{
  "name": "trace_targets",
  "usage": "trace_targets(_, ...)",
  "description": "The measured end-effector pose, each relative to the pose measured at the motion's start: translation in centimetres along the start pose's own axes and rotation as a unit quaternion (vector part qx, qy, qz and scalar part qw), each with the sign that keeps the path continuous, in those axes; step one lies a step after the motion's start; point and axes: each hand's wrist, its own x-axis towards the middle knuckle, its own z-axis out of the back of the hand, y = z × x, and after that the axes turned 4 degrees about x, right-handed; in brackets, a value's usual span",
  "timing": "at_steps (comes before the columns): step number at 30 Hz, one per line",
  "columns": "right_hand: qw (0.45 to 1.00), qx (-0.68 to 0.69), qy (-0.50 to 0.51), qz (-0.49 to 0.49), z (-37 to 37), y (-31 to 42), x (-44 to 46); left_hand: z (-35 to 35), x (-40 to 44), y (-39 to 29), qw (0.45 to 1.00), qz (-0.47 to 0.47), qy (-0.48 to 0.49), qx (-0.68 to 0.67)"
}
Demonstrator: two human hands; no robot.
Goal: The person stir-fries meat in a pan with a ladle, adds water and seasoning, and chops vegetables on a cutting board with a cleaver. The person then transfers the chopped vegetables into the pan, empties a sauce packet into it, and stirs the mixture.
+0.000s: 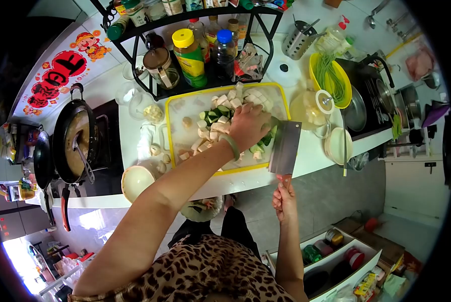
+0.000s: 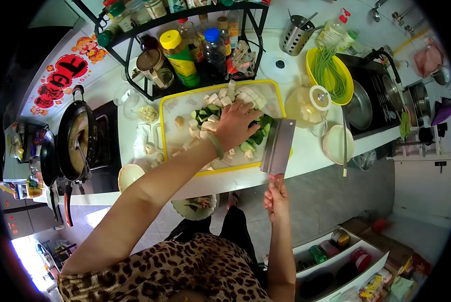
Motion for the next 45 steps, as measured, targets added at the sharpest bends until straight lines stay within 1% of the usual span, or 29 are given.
trace_targets(2,1.000,0.012,0.006,-0.002,-0.6,-1.3,0.0,-0.1,0.2,-0.2,1.000,-0.019,0.022,0.009)
trace_targets(3,1.000,0.023,0.017,-0.004,-0.8,-1.8,0.0,0.1,0.3,-0.4,0.999,-0.021,0.023,0.007)
trace_targets(5,0.999,0.037,0.013,-0.006,-1.0,-2.3,0.3,0.5,0.4,-0.6,0.998,-0.022,0.056,0.017)
trace_targets(6,0.999,0.043,0.019,-0.008,-1.0,-2.4,0.3,0.3,0.4,-0.3,0.998,-0.023,0.057,0.017)
trace_targets(8,0.998,0.052,0.021,-0.011,-0.9,-2.9,0.1,-0.3,0.2,0.1,0.995,-0.062,0.038,0.068)
trace_targets(11,0.996,0.072,0.043,-0.033,-2.0,-3.7,0.7,-1.1,0.8,0.2,0.993,-0.086,0.052,0.068)
trace_targets(12,0.995,0.087,0.049,-0.026,-2.5,-4.3,0.8,-1.1,0.9,0.2,0.990,-0.095,0.046,0.093)
trace_targets(15,0.992,0.108,0.064,-0.021,-4.1,-5.9,0.9,-1.7,0.8,-0.1,0.991,-0.082,0.034,0.099)
trace_targets(16,0.991,0.115,0.065,-0.030,-4.8,-6.3,0.8,-0.9,0.8,-0.9,0.989,-0.065,0.071,0.111)
trace_targets(17,0.990,0.124,0.065,-0.038,-5.5,-6.8,0.7,-1.1,0.6,-1.3,0.989,-0.068,0.070,0.109)
trace_targets(19,0.983,0.146,0.108,-0.034,-7.1,-7.9,0.6,-1.7,0.2,-1.8,0.992,-0.033,0.030,0.118)
trace_targets(21,0.979,0.189,0.075,-0.034,-8.4,-8.8,0.9,-2.1,-0.1,-1.9,0.993,-0.033,0.038,0.106)
trace_targets(22,0.975,0.202,0.094,-0.026,-8.8,-9.4,1.2,-2.3,-0.2,-1.8,0.991,-0.038,0.038,0.118)
trace_targets(25,0.973,0.216,0.082,-0.032,-10.2,-9.8,1.2,-2.2,-0.3,-1.7,0.990,-0.041,0.048,0.123)
trace_targets(29,0.970,0.216,0.108,-0.028,-10.0,-10.2,1.6,-2.2,-0.7,-1.8,0.992,-0.044,0.044,0.107)
trace_targets(31,0.956,0.241,0.163,-0.029,-9.3,-10.1,1.5,-2.6,-1.1,-2.0,0.993,-0.042,0.044,0.099)
trace_targets(33,0.955,0.245,0.164,-0.038,-8.9,-9.8,0.9,-3.1,-1.7,-2.3,0.994,-0.078,-0.028,0.076)
trace_targets(37,0.948,0.256,0.180,-0.054,-8.3,-9.1,0.7,-2.5,-1.7,-3.1,0.995,-0.055,-0.035,0.076)
trace_targets(38,0.948,0.252,0.186,-0.058,-8.3,-8.9,0.6,-2.2,-1.5,-3.3,0.996,-0.046,-0.020,0.069)
trace_targets(39,0.946,0.259,0.188,-0.053,-8.4,-8.5,0.4,-2.0,-1.5,-3.5,0.997,-0.038,-0.004,0.061)
trace_targets(43,0.939,0.280,0.195,-0.039,-8.7,-8.3,0.3,-1.1,-1.0,-4.0,0.998,-0.018,-0.009,0.054)
trace_targets(45,0.940,0.262,0.214,-0.033,-8.8,-8.1,0.3,-0.4,-0.8,-3.9,0.998,-0.028,-0.020,0.052)
